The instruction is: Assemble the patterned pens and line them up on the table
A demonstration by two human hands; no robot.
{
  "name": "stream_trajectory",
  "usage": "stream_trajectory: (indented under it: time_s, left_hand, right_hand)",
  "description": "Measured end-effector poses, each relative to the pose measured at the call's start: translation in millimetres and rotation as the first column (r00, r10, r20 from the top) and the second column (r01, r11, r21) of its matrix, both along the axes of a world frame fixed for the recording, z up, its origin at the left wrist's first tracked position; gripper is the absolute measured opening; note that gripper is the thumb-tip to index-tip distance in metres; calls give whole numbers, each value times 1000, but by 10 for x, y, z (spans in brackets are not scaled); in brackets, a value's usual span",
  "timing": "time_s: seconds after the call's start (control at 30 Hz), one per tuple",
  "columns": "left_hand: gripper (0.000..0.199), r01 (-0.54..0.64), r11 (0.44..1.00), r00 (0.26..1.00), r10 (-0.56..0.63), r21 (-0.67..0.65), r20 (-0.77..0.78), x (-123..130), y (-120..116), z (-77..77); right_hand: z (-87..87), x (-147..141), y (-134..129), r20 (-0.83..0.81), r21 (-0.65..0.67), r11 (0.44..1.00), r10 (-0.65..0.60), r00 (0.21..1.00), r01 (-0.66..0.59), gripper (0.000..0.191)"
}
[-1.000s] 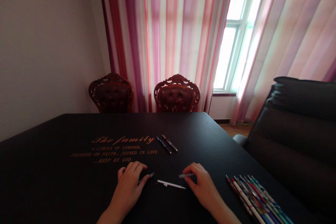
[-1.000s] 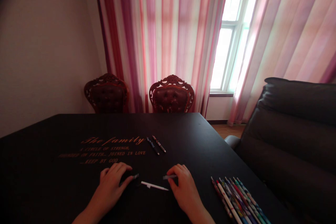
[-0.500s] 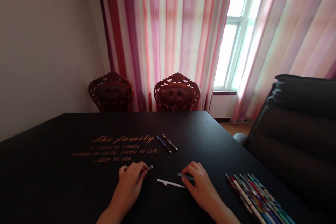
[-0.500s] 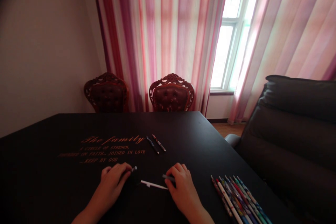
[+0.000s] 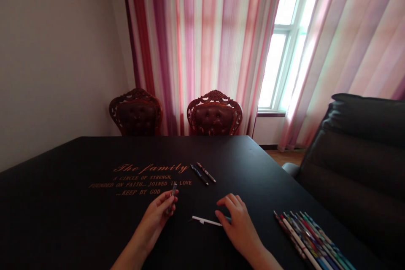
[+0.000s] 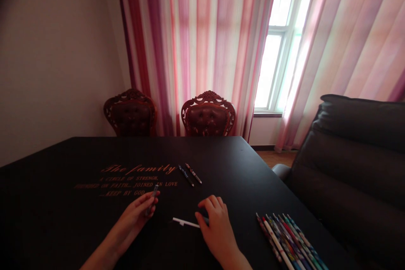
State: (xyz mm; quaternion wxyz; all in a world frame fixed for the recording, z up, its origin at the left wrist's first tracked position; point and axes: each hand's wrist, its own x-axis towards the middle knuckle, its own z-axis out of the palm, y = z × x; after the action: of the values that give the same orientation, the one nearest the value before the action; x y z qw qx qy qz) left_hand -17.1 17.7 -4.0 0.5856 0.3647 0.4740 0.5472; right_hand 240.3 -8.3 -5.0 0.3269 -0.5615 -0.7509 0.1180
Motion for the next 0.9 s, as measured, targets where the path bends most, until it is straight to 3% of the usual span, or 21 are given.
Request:
stream_trajectory:
  time_s: [0.13,0.27,0.47,0.6,0.77,0.9]
  left_hand:
    - [21,-19,999,996,22,-47,81,0,-30,20]
    - [16,-14,999,996,17,-33,92,20,-34,7]
    - [26,-15,1000,1000,15,27,27,2,6,-46]
    - [34,4,993,996,6,121,-87,16,11,-63]
    - [24,100,960,962,-26,262,-273,139,-76,-35]
    - [13,272,892,840,-37,360,-542,223,-154,-31]
  right_hand:
    - [95,-309,-106,25,28,993,112,993,-113,20]
    - [69,-565,-127,109,13,979,199,974,-201,34]
    - [-43,-734,-68,167,50,977,195,966,-206,19]
    - [-57,-767,-79,57,110,974,191,980,-197,19]
    - [-10,-644,-59,-161,190,968,196,967,-164,19]
    - [20,-487,-25,-313,257,962,175,933,-94,19]
